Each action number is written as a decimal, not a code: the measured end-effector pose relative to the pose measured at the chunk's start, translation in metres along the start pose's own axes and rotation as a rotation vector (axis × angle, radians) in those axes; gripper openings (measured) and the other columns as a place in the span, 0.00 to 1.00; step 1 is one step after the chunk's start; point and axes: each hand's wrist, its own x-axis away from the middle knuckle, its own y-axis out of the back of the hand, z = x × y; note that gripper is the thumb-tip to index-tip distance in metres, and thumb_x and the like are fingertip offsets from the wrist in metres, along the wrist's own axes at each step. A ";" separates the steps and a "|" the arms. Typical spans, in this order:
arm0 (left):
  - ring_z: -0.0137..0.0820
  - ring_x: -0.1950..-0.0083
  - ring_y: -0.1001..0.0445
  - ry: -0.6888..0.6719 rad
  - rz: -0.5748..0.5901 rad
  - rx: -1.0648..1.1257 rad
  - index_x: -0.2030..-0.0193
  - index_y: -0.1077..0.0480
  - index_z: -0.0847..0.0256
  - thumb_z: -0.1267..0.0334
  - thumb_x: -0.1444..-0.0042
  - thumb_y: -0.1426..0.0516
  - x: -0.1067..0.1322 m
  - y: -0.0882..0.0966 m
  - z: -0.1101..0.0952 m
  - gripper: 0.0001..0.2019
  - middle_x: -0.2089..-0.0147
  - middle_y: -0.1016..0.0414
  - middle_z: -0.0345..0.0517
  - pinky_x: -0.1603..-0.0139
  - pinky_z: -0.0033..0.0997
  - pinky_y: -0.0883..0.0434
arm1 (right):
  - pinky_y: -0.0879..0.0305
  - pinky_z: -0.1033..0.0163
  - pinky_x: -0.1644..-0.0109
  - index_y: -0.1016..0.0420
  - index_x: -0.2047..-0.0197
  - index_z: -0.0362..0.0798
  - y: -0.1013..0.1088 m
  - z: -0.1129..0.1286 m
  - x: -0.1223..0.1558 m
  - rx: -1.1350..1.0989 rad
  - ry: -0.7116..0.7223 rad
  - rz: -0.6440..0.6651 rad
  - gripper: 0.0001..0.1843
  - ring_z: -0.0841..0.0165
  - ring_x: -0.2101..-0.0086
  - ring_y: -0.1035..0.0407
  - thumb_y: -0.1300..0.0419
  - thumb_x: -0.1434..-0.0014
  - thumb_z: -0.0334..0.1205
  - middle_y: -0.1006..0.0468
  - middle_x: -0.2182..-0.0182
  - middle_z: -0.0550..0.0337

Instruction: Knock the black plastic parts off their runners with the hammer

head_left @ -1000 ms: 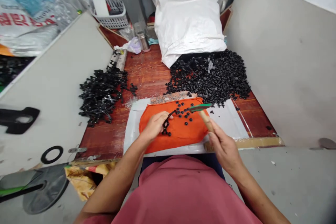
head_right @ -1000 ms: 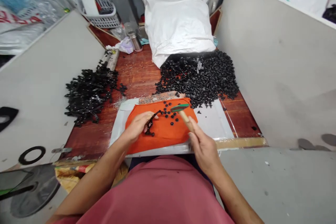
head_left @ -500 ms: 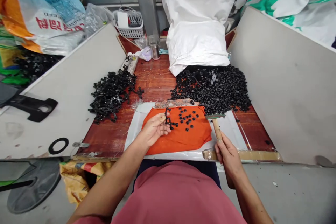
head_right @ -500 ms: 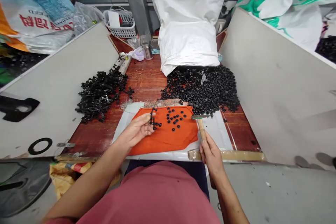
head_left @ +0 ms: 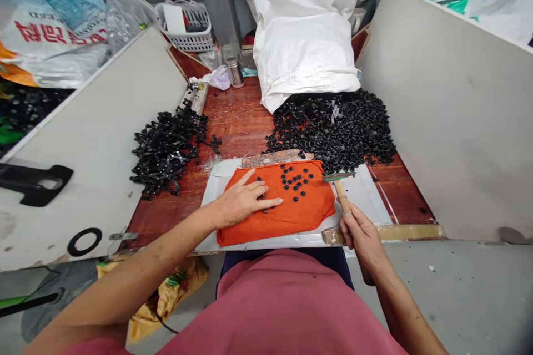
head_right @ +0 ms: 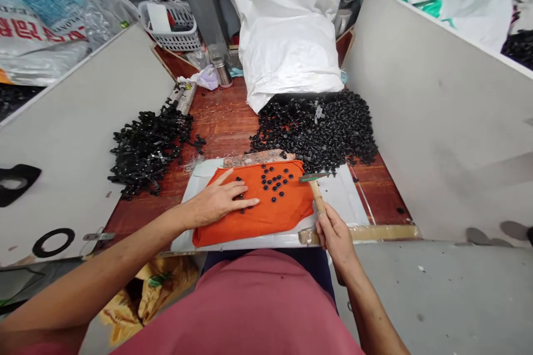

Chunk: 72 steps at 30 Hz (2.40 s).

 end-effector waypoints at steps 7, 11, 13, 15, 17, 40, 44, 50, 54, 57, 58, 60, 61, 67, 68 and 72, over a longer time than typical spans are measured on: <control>0.34 0.60 0.27 0.400 -0.222 0.270 0.40 0.28 0.59 0.58 0.27 0.54 -0.014 -0.001 0.000 0.19 0.59 0.24 0.49 0.56 0.33 0.31 | 0.48 0.70 0.84 0.29 0.40 0.50 0.001 0.001 0.001 0.007 -0.004 0.022 0.28 0.77 0.84 0.47 0.44 0.32 0.61 0.38 0.77 0.71; 0.32 0.68 0.30 0.708 -0.352 0.637 0.65 0.27 0.61 0.55 0.27 0.59 -0.033 0.002 -0.018 0.24 0.72 0.30 0.42 0.63 0.30 0.35 | 0.48 0.70 0.84 0.30 0.38 0.50 0.001 0.003 0.000 0.002 -0.012 0.042 0.28 0.77 0.84 0.46 0.44 0.32 0.61 0.38 0.77 0.71; 0.31 0.70 0.32 0.789 -0.376 0.749 0.65 0.27 0.61 0.56 0.28 0.58 -0.042 0.000 -0.024 0.23 0.75 0.33 0.40 0.65 0.30 0.37 | 0.47 0.69 0.84 0.31 0.36 0.50 0.002 0.004 0.000 0.004 -0.021 0.048 0.29 0.76 0.84 0.46 0.44 0.31 0.61 0.38 0.77 0.71; 0.31 0.70 0.32 0.806 -0.365 0.827 0.49 0.26 0.62 0.58 0.30 0.55 -0.047 -0.001 -0.027 0.19 0.75 0.32 0.38 0.65 0.30 0.37 | 0.46 0.69 0.83 0.32 0.36 0.49 0.002 0.004 0.001 0.009 -0.022 0.056 0.30 0.76 0.84 0.45 0.44 0.32 0.61 0.38 0.77 0.71; 0.30 0.71 0.33 0.783 -0.310 0.902 0.31 0.36 0.59 0.58 0.31 0.52 -0.048 -0.001 -0.028 0.24 0.74 0.33 0.35 0.65 0.28 0.38 | 0.46 0.69 0.83 0.32 0.35 0.49 0.003 0.004 0.001 0.014 -0.018 0.065 0.31 0.75 0.84 0.44 0.44 0.32 0.61 0.38 0.76 0.71; 0.26 0.72 0.40 0.676 -0.241 1.354 0.50 0.35 0.57 0.55 0.33 0.47 -0.060 -0.011 -0.100 0.11 0.73 0.41 0.32 0.69 0.25 0.40 | 0.33 0.61 0.57 0.25 0.55 0.51 -0.057 0.059 0.002 0.026 0.177 0.181 0.09 0.66 0.64 0.29 0.40 0.35 0.46 0.21 0.66 0.62; 0.25 0.74 0.43 0.679 -0.231 1.299 0.55 0.37 0.56 0.53 0.33 0.46 -0.057 -0.012 -0.108 0.10 0.74 0.44 0.30 0.71 0.24 0.44 | 0.36 0.65 0.62 0.25 0.59 0.50 -0.070 0.064 0.000 0.042 0.182 0.254 0.08 0.69 0.67 0.33 0.38 0.38 0.44 0.26 0.68 0.64; 0.26 0.72 0.40 0.666 -0.118 1.176 0.62 0.38 0.56 0.56 0.33 0.48 -0.046 -0.003 -0.117 0.08 0.73 0.39 0.32 0.68 0.26 0.42 | 0.46 0.68 0.76 0.28 0.66 0.51 -0.076 0.053 0.008 -0.105 0.023 0.303 0.11 0.73 0.79 0.45 0.35 0.41 0.49 0.37 0.80 0.71; 0.28 0.67 0.35 0.577 -0.061 1.116 0.55 0.36 0.56 0.59 0.32 0.49 -0.038 0.001 -0.112 0.05 0.67 0.32 0.35 0.63 0.28 0.38 | 0.39 0.66 0.70 0.26 0.66 0.50 -0.077 0.049 0.013 -0.021 0.099 0.214 0.10 0.71 0.74 0.37 0.35 0.42 0.47 0.28 0.74 0.65; 0.29 0.62 0.31 0.677 -0.211 1.090 0.54 0.35 0.56 0.60 0.33 0.49 -0.034 -0.001 -0.089 0.05 0.62 0.30 0.39 0.59 0.28 0.35 | 0.35 0.64 0.62 0.24 0.61 0.51 -0.065 0.047 0.013 0.083 0.151 0.161 0.09 0.67 0.67 0.31 0.39 0.37 0.47 0.23 0.67 0.62; 0.29 0.61 0.32 0.735 -0.274 1.059 0.55 0.36 0.56 0.59 0.33 0.49 -0.034 -0.003 -0.079 0.05 0.62 0.31 0.39 0.59 0.28 0.35 | 0.35 0.63 0.62 0.24 0.59 0.51 -0.058 0.047 0.014 0.140 0.160 0.134 0.10 0.67 0.67 0.31 0.41 0.34 0.48 0.23 0.67 0.62; 0.29 0.64 0.33 0.798 -0.330 0.985 0.56 0.36 0.56 0.58 0.32 0.50 -0.038 -0.007 -0.059 0.06 0.64 0.33 0.38 0.60 0.28 0.36 | 0.38 0.64 0.64 0.25 0.59 0.52 -0.042 0.043 0.015 0.276 0.172 0.086 0.12 0.67 0.69 0.32 0.46 0.30 0.49 0.25 0.70 0.64; 0.29 0.65 0.35 0.799 -0.327 0.955 0.57 0.36 0.57 0.57 0.32 0.50 -0.040 -0.009 -0.050 0.07 0.65 0.34 0.37 0.61 0.28 0.37 | 0.39 0.64 0.65 0.26 0.58 0.52 -0.034 0.040 0.016 0.342 0.176 0.070 0.13 0.67 0.71 0.33 0.47 0.29 0.48 0.27 0.72 0.65; 0.30 0.65 0.34 0.824 -0.290 0.818 0.60 0.38 0.56 0.57 0.32 0.53 -0.063 -0.021 -0.032 0.08 0.66 0.33 0.38 0.61 0.30 0.38 | 0.37 0.61 0.64 0.27 0.42 0.54 -0.007 0.015 0.025 0.619 0.144 0.010 0.18 0.61 0.68 0.27 0.51 0.29 0.47 0.21 0.68 0.61; 0.31 0.65 0.33 0.837 -0.276 0.796 0.59 0.38 0.56 0.57 0.31 0.53 -0.066 -0.023 -0.033 0.08 0.66 0.33 0.38 0.61 0.30 0.38 | 0.37 0.60 0.63 0.27 0.42 0.55 -0.006 0.012 0.025 0.632 0.135 0.008 0.18 0.60 0.68 0.27 0.51 0.29 0.47 0.20 0.68 0.60; 0.32 0.64 0.31 0.832 -0.232 0.735 0.59 0.38 0.56 0.56 0.31 0.54 -0.069 -0.025 -0.033 0.09 0.66 0.31 0.39 0.60 0.31 0.37 | 0.37 0.61 0.65 0.26 0.41 0.56 -0.006 0.006 0.025 0.632 0.122 0.003 0.19 0.60 0.69 0.26 0.51 0.28 0.48 0.20 0.69 0.61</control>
